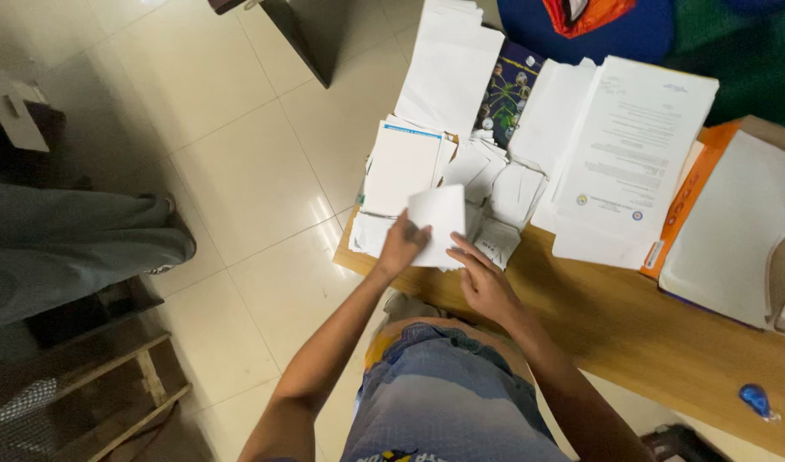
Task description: The person sorts various stacks of papers and envelopes on a table, picking up individual sheets and documents, checking them, and placing them into different piles or cardboard boxes.
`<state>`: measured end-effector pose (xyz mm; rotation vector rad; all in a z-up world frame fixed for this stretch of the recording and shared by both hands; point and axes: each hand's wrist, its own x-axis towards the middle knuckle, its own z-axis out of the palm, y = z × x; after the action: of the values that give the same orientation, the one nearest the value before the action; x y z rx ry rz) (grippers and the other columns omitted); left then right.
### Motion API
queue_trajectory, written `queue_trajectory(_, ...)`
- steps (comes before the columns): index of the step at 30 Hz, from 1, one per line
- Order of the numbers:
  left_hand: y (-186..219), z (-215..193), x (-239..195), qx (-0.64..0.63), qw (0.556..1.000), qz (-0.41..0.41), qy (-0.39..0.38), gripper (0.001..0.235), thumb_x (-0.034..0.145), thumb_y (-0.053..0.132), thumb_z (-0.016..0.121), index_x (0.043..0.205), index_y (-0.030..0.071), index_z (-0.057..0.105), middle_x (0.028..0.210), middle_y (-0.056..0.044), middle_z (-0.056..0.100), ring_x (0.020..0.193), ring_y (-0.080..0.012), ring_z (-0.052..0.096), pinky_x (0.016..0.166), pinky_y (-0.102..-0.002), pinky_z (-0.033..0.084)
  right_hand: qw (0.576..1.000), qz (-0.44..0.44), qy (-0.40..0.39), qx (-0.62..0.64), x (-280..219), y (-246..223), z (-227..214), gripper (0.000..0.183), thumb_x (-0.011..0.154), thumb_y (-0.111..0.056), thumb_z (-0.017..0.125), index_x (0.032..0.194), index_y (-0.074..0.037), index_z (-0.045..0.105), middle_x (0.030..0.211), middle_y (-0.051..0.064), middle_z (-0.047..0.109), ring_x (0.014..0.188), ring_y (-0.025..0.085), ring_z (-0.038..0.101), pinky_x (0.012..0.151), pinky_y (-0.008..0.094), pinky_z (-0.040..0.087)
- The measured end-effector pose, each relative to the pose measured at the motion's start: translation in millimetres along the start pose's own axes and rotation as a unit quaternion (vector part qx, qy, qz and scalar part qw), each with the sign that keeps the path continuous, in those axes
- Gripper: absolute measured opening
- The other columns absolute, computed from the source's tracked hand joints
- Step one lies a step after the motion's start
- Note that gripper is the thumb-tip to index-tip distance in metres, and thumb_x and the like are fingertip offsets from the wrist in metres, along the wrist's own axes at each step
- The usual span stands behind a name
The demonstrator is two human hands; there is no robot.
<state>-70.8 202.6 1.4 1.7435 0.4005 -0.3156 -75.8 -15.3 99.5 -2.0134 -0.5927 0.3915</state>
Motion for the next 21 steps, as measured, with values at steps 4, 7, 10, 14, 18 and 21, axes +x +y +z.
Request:
queue_trajectory(4,-36,-44,68,0.076,0.99,0.077,0.087,0.06,0.09,0.022,0.076,0.137,-0.002,0.048,0.088,-0.015,0.073,0.081,-0.0278,0.074,0.073,-0.038,0.059,0.997,-0.034,0.014,-0.063,24,-11,6,0.036,0.094,0.004,0.058,0.129,0.002,0.065,0.157,0.014,0.045,0.137,0.033,0.054,0.108,0.042,0.049)
queue_trajectory(7,-48,-68,126,0.145,0.979,0.114,0.09,0.062,0.088,0.024,0.078,0.138,0.002,0.049,0.092,-0.015,0.076,0.086,-0.0333,0.075,0.079,-0.043,0.06,0.999,0.006,0.019,-0.026,26,-11,13,0.032,0.096,0.002,0.056,0.126,0.0,0.066,0.156,0.013,0.047,0.134,0.03,0.057,0.107,0.04,0.051)
queue_trajectory(10,-49,-70,146,0.209,0.976,-0.003,0.053,0.065,0.087,0.023,0.071,0.144,0.008,0.044,0.102,-0.016,0.076,0.098,-0.036,0.072,0.086,-0.046,0.056,0.999,0.023,0.036,-0.017,17,-6,17,0.028,0.097,0.001,0.056,0.123,-0.001,0.067,0.155,0.014,0.049,0.13,0.029,0.061,0.102,0.038,0.054)
queue_trajectory(14,-33,-67,101,0.287,0.948,0.044,0.13,0.069,0.088,0.025,0.072,0.147,0.006,0.041,0.132,-0.023,0.059,0.121,-0.0435,0.053,0.097,-0.053,0.047,0.993,0.098,0.072,-0.011,-10,9,10,0.022,0.098,-0.001,0.057,0.117,-0.002,0.067,0.153,0.014,0.052,0.118,0.026,0.067,0.092,0.035,0.057)
queue_trajectory(18,-7,-59,23,0.254,0.946,0.125,0.16,0.055,0.097,0.023,0.065,0.145,0.004,0.047,0.138,-0.023,0.056,0.13,-0.0424,0.047,0.11,-0.054,0.039,0.985,0.106,0.122,-0.066,-50,28,3,0.023,0.097,0.0,0.056,0.117,-0.003,0.068,0.146,0.014,0.058,0.125,0.031,0.064,0.093,0.034,0.058)
queue_trajectory(21,13,-34,-15,0.201,0.959,0.175,0.099,0.042,0.099,0.016,0.059,0.138,0.001,0.054,0.133,-0.022,0.062,0.121,-0.0409,0.054,0.107,-0.051,0.041,0.952,0.284,0.118,0.009,-74,45,5,0.024,0.098,-0.009,0.056,0.119,-0.006,0.066,0.143,0.011,0.06,0.097,0.028,0.069,0.082,0.034,0.058)
